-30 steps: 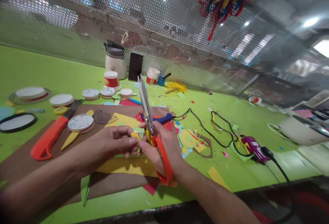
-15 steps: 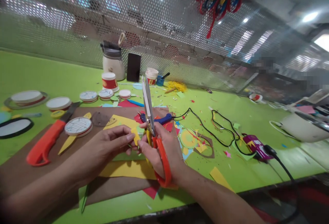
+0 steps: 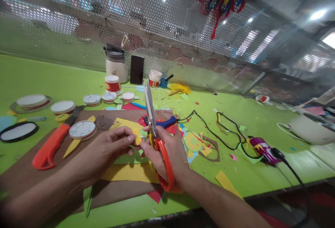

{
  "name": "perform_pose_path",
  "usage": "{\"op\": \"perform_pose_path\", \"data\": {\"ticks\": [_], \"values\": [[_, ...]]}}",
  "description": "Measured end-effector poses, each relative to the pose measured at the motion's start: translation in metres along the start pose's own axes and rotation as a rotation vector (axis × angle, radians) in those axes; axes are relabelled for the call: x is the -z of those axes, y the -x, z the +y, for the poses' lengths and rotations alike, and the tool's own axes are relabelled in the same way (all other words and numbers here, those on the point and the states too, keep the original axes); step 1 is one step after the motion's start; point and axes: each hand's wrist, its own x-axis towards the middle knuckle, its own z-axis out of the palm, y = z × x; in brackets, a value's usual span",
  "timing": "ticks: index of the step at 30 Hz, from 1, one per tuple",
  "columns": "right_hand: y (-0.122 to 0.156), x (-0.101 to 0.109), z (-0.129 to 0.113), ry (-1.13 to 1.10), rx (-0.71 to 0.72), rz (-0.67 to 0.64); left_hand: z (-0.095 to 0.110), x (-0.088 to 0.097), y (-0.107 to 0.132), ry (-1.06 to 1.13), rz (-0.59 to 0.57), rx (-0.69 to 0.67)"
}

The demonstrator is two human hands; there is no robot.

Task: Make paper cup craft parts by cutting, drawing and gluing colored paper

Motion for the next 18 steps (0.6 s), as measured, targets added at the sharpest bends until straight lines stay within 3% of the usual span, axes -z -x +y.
{"op": "perform_pose_path", "data": {"ticks": [4,9,14,18], "values": [[0.000,0.013,-0.011,0.080,-0.029,-0.108,0.007,0.010,-0.005,0.068,0.119,-0.084],[0.001,0.031,-0.015,0.364,0.146,-0.248,0.009,0.018,-0.011,0.199,0.247,-0.128],[0.005,0.028,-0.011,0.480,0.116,-0.313,0.013,0.024,-0.012,0.271,0.335,-0.247],[0.005,0.022,-0.004,0.439,0.189,-0.287,0.013,0.024,-0.013,0.287,0.352,-0.305]]}}
